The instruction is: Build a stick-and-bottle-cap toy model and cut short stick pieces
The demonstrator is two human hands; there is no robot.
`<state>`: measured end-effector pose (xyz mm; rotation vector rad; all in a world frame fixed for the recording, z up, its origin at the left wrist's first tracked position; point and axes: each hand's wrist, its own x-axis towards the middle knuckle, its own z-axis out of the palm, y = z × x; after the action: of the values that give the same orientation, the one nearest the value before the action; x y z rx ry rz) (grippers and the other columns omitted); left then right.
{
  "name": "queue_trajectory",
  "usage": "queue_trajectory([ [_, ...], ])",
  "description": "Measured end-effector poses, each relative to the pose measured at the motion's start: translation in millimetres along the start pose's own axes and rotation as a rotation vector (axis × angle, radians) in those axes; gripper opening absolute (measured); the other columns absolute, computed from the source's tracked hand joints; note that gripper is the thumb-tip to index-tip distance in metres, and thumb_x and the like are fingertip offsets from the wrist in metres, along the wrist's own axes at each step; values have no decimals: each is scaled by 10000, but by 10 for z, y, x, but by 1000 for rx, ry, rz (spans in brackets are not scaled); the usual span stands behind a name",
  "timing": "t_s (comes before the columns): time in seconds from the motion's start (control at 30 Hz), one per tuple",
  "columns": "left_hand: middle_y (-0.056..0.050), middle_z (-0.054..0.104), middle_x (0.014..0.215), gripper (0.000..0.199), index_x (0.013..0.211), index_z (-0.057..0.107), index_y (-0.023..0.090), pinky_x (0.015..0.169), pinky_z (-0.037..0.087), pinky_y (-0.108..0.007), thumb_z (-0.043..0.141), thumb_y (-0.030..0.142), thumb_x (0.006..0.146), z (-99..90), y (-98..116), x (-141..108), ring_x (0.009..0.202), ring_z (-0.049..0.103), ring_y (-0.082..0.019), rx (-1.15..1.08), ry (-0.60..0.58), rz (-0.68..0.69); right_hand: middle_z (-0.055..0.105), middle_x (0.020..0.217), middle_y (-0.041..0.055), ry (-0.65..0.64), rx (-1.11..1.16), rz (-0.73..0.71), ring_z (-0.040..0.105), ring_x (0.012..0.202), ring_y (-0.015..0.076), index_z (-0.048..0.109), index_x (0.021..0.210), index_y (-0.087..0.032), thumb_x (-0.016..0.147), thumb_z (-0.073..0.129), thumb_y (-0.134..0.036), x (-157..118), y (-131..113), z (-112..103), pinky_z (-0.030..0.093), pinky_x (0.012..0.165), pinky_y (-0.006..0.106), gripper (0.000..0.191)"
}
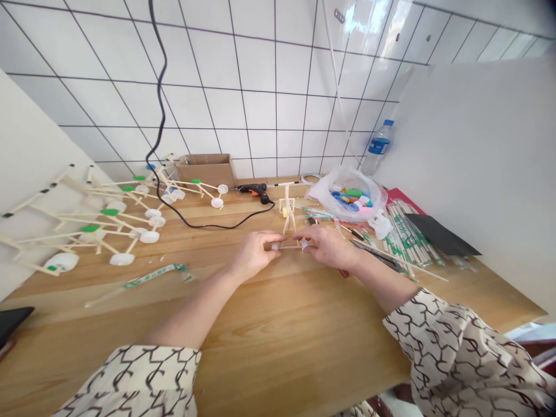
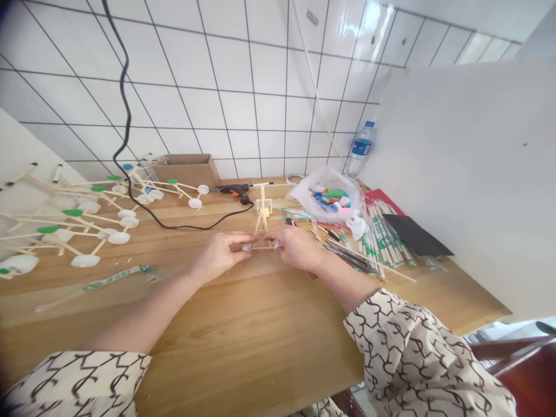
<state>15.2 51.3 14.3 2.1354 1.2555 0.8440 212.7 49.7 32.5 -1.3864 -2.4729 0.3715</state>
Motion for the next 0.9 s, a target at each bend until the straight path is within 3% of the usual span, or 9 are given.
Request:
queue_trajectory([
  [0.9,-57,687,1030,312,941,696,179,903,444,-347,631,119,641,8,-35,9,957,621,-218,-40,-18,2,678,961,52,30,6,-14,605,916,183,637,1047,-208,721,579,-77,-3,4,7,453,822,291,356],
])
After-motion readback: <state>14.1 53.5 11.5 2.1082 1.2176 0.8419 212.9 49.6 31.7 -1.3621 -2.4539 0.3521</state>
